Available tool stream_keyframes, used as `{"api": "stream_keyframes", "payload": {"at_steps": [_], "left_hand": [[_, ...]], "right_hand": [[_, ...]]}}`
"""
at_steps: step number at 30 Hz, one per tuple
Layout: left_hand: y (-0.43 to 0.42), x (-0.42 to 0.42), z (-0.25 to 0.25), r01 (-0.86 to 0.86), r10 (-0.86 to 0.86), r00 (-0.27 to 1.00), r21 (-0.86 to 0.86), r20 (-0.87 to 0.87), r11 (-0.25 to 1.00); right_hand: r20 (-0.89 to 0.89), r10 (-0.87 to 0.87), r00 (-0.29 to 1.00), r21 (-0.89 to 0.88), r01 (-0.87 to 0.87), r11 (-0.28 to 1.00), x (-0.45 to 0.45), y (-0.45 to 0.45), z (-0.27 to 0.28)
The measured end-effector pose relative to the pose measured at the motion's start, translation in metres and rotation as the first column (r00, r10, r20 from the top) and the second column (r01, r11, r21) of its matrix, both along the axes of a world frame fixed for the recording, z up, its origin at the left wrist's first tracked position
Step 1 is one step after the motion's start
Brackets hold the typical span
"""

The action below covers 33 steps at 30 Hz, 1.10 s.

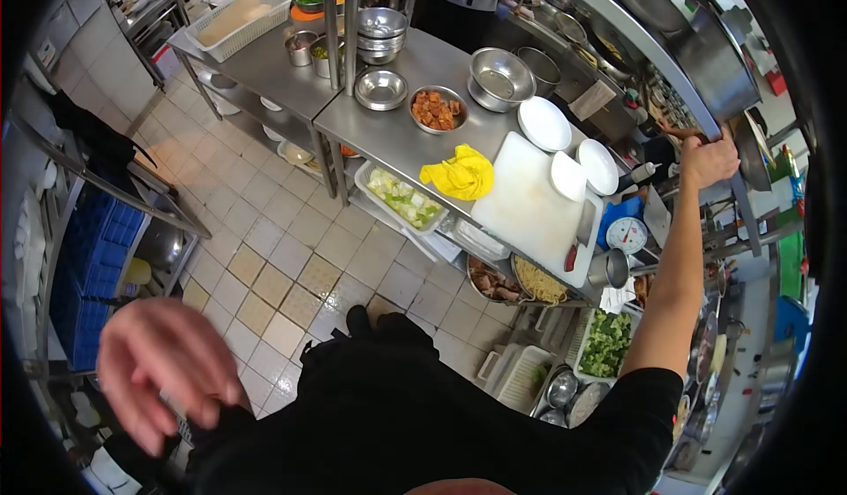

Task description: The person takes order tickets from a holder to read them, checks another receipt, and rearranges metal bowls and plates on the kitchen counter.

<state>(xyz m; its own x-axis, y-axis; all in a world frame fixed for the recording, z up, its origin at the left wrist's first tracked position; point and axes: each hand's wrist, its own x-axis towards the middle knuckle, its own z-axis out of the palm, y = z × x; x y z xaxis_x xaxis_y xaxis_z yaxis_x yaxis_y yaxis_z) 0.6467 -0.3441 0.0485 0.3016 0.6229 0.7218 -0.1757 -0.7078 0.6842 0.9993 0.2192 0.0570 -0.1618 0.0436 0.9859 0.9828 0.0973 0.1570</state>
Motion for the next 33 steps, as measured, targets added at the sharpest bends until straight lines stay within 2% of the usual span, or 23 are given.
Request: {"api": "stream_keyframes", "payload": {"at_steps": [1, 3, 4, 5, 6, 9, 13, 16, 19, 22, 28, 31, 33], "left_hand": [[-0.003, 0.014, 0.015, -0.109, 0.109, 0.994, 0.048, -0.004, 0.993], [-0.011, 0.027, 0.051, -0.236, 0.229, 0.946, -0.004, -0.228, 0.972], [-0.008, 0.034, 0.061, -0.296, 0.288, 0.917, 0.014, -0.274, 0.955], [-0.008, 0.036, 0.072, -0.307, 0.274, 0.920, -0.079, -0.279, 0.948], [-0.016, 0.037, 0.057, -0.376, 0.362, 0.890, 0.002, -0.279, 0.927], [-0.025, 0.042, 0.041, -0.429, 0.458, 0.851, 0.164, -0.256, 0.888], [-0.020, 0.047, 0.045, -0.402, 0.437, 0.856, 0.177, -0.275, 0.899], [-0.018, 0.049, 0.048, -0.389, 0.426, 0.858, 0.178, -0.286, 0.904], [-0.018, 0.051, 0.049, -0.376, 0.415, 0.860, 0.180, -0.297, 0.909], [-0.018, 0.051, 0.052, -0.356, 0.393, 0.864, 0.172, -0.314, 0.919], [-0.020, 0.048, 0.058, -0.331, 0.365, 0.864, 0.156, -0.347, 0.931], [-0.022, 0.048, 0.062, -0.323, 0.358, 0.860, 0.155, -0.362, 0.933], [-0.023, 0.047, 0.063, -0.319, 0.354, 0.863, 0.155, -0.362, 0.935]], "right_hand": [[0.006, 0.003, 1.000, 0.003, -0.004, 1.000, 0.000, 0.001, 0.000], [0.017, 0.012, 1.000, 0.008, -0.012, 1.000, 0.001, 0.001, 0.000], [0.009, 0.002, 1.000, -0.015, -0.002, 1.000, 0.000, 0.000, 0.000], [0.001, -0.009, 1.000, -0.040, 0.009, 0.999, -0.001, -0.002, 0.001], [-0.008, -0.019, 1.000, -0.065, 0.019, 0.998, -0.002, -0.004, 0.001], [0.006, -0.035, 0.999, -0.167, 0.035, 0.985, -0.003, -0.008, 0.004], [0.035, 0.021, 0.999, 0.045, -0.023, 0.999, 0.000, 0.000, 0.000], [0.043, 0.013, 0.999, 0.097, -0.017, 0.995, 0.000, 0.001, 0.000], [0.048, 0.055, 0.997, 0.120, -0.060, 0.991, 0.001, 0.005, 0.000], [0.049, 0.071, 0.996, 0.062, -0.074, 0.995, 0.006, 0.009, -0.001], [0.033, 0.060, 0.998, 0.038, -0.062, 0.997, 0.008, 0.010, -0.002], [0.034, 0.018, 0.999, 0.079, -0.020, 0.997, 0.008, 0.015, -0.002], [0.037, -0.014, 0.999, 0.041, 0.013, 0.999, 0.008, 0.010, -0.003]]}}
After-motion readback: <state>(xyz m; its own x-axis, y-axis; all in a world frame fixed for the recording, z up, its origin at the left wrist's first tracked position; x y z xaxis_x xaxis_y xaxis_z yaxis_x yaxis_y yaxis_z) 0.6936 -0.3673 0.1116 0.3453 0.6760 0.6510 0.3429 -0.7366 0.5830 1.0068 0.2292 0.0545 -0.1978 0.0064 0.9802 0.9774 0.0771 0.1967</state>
